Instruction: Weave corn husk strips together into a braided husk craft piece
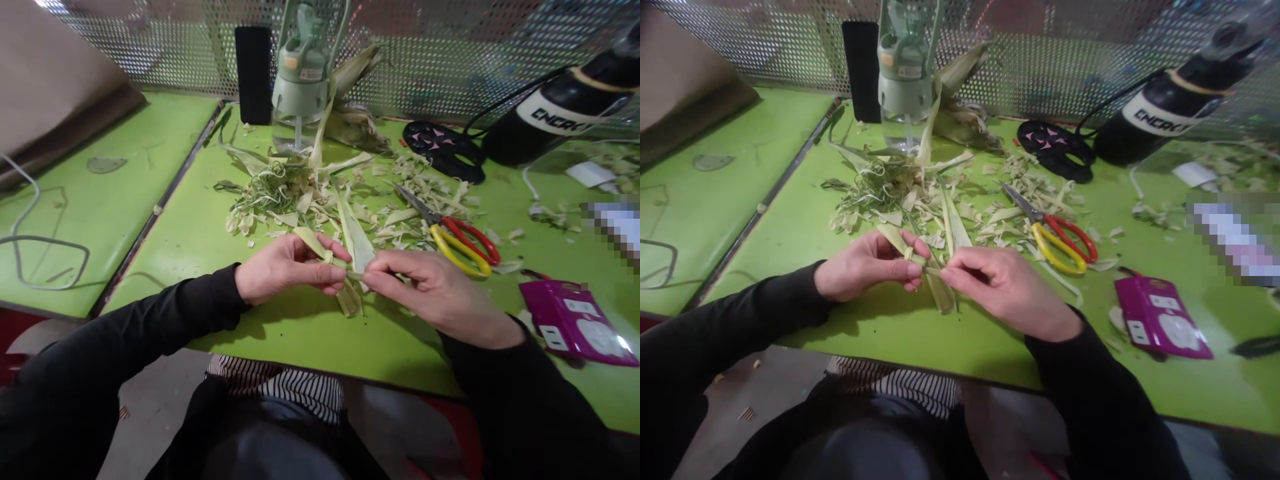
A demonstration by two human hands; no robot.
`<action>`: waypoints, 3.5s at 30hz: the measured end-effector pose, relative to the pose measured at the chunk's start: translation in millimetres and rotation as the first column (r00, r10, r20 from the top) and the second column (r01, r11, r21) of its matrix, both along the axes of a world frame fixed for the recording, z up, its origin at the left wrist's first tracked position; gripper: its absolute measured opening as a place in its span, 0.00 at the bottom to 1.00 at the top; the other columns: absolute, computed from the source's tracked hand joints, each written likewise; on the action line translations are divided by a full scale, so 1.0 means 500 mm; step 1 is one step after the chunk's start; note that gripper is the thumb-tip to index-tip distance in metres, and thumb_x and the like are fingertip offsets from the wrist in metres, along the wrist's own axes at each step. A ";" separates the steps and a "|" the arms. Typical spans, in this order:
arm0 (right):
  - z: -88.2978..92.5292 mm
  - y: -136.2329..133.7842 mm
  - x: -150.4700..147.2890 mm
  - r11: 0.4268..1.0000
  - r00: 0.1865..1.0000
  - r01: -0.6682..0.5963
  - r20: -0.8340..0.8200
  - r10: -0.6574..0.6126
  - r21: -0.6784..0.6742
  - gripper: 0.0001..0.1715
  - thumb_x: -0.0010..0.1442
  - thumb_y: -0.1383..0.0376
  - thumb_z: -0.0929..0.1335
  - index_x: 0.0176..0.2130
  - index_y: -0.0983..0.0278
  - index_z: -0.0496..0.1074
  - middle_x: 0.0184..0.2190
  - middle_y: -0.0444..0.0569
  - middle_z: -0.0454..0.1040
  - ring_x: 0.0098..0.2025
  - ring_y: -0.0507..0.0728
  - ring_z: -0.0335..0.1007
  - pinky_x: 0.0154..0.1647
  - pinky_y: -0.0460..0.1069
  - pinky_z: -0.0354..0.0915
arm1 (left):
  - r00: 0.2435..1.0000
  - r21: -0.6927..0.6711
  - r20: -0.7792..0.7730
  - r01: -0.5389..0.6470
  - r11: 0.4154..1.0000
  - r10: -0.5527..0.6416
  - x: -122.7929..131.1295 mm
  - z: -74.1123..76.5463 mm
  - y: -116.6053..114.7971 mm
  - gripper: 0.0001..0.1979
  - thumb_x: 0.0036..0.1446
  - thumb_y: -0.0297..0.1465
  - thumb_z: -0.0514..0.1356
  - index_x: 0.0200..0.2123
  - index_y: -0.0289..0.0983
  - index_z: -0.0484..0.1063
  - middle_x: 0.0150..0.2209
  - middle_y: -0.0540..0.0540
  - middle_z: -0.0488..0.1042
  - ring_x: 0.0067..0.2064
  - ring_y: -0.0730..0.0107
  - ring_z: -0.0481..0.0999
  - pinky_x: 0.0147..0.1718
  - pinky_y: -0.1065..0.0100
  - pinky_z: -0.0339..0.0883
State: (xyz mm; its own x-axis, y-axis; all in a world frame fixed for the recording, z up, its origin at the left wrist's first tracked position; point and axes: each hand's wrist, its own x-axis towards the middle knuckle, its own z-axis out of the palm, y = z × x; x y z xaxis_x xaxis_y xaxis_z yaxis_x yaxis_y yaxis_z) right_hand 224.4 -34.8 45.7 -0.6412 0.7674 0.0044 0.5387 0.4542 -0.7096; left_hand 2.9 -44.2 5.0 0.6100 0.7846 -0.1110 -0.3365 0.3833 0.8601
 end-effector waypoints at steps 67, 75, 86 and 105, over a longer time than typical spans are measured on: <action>-0.060 -0.064 -0.064 0.962 0.883 0.228 -0.385 -0.268 -0.148 0.06 0.62 0.62 0.69 0.33 0.61 0.74 0.20 0.39 0.67 0.20 0.47 0.57 0.20 0.45 0.54 | 0.893 0.258 -0.005 -0.434 0.863 0.450 0.018 -0.021 -0.002 0.08 0.59 0.30 0.64 0.43 0.37 0.75 0.49 0.46 0.76 0.46 0.71 0.78 0.52 0.65 0.70; -0.067 -0.044 -0.058 0.937 0.926 0.250 -0.222 -0.305 -0.245 0.18 0.60 0.53 0.70 0.28 0.63 0.72 0.20 0.41 0.68 0.19 0.47 0.58 0.19 0.45 0.55 | 0.930 0.181 0.016 -0.363 0.914 0.366 0.016 -0.024 -0.006 0.10 0.60 0.31 0.63 0.46 0.38 0.75 0.46 0.47 0.76 0.45 0.73 0.78 0.50 0.68 0.70; -0.066 -0.049 -0.062 0.876 0.885 0.139 -0.339 -0.320 -0.462 0.15 0.64 0.56 0.66 0.31 0.64 0.71 0.19 0.39 0.69 0.15 0.44 0.56 0.15 0.43 0.55 | 0.968 0.409 -0.008 -0.225 0.884 0.250 0.009 -0.025 0.001 0.11 0.57 0.30 0.66 0.45 0.38 0.76 0.46 0.46 0.76 0.36 0.75 0.78 0.40 0.69 0.75; -0.069 -0.032 -0.045 0.968 0.907 0.212 -0.341 -0.246 -0.136 0.17 0.65 0.54 0.66 0.30 0.62 0.68 0.21 0.39 0.64 0.19 0.46 0.56 0.19 0.45 0.53 | 0.950 0.348 -0.146 -0.211 0.913 0.275 0.006 0.005 -0.006 0.14 0.50 0.30 0.70 0.39 0.33 0.72 0.34 0.50 0.74 0.25 0.84 0.69 0.26 0.77 0.65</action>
